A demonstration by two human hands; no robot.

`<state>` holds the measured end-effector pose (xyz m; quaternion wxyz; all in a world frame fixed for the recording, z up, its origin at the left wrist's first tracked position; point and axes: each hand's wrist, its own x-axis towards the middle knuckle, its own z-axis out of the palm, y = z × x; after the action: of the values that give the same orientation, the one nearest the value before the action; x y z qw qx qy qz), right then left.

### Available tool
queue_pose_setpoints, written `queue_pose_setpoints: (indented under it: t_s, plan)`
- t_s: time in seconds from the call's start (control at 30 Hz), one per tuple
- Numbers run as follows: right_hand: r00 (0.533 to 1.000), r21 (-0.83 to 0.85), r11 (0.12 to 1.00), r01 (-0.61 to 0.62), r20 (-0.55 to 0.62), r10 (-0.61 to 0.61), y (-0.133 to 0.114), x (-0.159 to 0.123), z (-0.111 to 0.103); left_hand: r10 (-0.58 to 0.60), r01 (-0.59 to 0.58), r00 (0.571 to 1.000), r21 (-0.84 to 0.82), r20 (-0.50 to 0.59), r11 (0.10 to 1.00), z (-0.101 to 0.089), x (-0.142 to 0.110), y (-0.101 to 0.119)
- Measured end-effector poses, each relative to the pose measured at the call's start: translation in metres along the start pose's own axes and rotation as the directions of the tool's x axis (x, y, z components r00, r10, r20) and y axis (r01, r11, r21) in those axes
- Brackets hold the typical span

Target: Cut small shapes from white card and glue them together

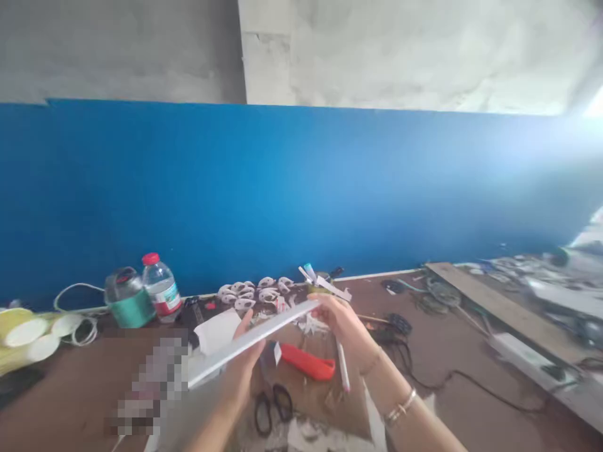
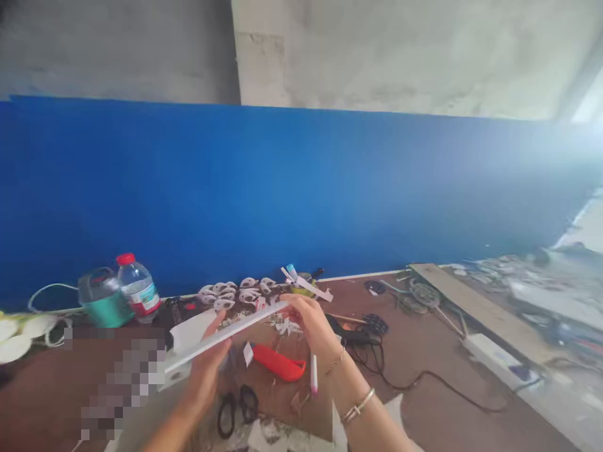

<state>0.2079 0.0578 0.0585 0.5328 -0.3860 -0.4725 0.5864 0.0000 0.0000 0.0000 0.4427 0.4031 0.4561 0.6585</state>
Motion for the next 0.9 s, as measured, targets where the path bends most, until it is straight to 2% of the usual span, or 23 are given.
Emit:
queue_pose_setpoints:
  t_s: [0.1, 0.13, 0.17, 0.2, 0.27, 0.33, 0.4, 0.43, 0.47, 0.5, 0.6, 0.73, 0.8, 0.9]
  plan:
    - [0.997, -0.014, 0.999, 0.033, 0.065, -0.032, -0.003, -0.002, 0.004, 0.017, -0.011, 0.994, -0.054, 0.106, 0.998, -0.006, 0.005, -0.008]
    - [0.995, -0.044, 0.998, 0.051, 0.085, -0.047, -0.002, -0.003, 0.005, 0.033, -0.029, 0.996, -0.057, 0.088, 0.998, -0.008, 0.006, -0.011]
    - [0.992, -0.086, 0.994, 0.070, 0.108, -0.060, -0.001, -0.004, 0.006, 0.038, -0.035, 0.998, -0.052, 0.044, 0.998, -0.010, 0.007, -0.014]
    - [0.988, -0.143, 0.985, 0.097, 0.129, -0.079, 0.000, -0.005, 0.006, 0.019, -0.021, 0.999, -0.048, -0.042, 0.999, -0.011, 0.008, -0.017]
    - [0.976, -0.273, 0.947, 0.170, 0.182, -0.123, 0.004, -0.006, 0.006, -0.098, 0.088, 0.977, -0.062, -0.189, 0.994, -0.011, 0.008, -0.020]
    - [0.959, -0.387, 0.888, 0.246, 0.230, -0.165, 0.008, -0.003, 0.005, -0.178, 0.136, 0.897, -0.132, -0.404, 0.982, -0.009, 0.010, -0.018]
    - [0.950, -0.586, 0.751, 0.305, 0.237, -0.201, 0.012, 0.004, 0.005, -0.176, 0.121, 0.869, -0.146, -0.462, 0.982, -0.007, 0.011, -0.013]
    - [0.952, -0.724, 0.617, 0.307, 0.220, -0.215, 0.014, 0.010, 0.006, -0.164, 0.100, 0.855, -0.153, -0.492, 0.983, -0.006, 0.012, -0.010]
    - [0.951, -0.873, 0.389, 0.296, 0.230, -0.208, 0.016, 0.016, 0.007, -0.159, 0.080, 0.835, -0.169, -0.527, 0.982, -0.006, 0.014, -0.007]
    - [0.951, -0.907, 0.302, 0.294, 0.247, -0.185, 0.019, 0.023, 0.009, -0.151, 0.061, 0.823, -0.178, -0.548, 0.982, -0.006, 0.015, -0.005]
    - [0.943, -0.931, 0.159, 0.330, 0.315, -0.109, 0.028, 0.040, 0.018, -0.144, 0.061, 0.802, -0.161, -0.580, 0.985, -0.007, 0.016, -0.003]
    - [0.922, -0.923, -0.001, 0.386, 0.386, -0.020, 0.040, 0.049, 0.031, -0.149, 0.080, 0.811, -0.145, -0.566, 0.986, -0.009, 0.015, -0.003]
    - [0.913, -0.912, -0.049, 0.407, 0.408, 0.003, 0.043, 0.049, 0.035, -0.140, 0.072, 0.819, -0.142, -0.557, 0.987, -0.008, 0.014, -0.001]
    - [0.906, -0.903, -0.076, 0.422, 0.423, 0.008, 0.046, 0.048, 0.037, -0.129, 0.079, 0.821, -0.114, -0.556, 0.990, -0.006, 0.012, 0.002]
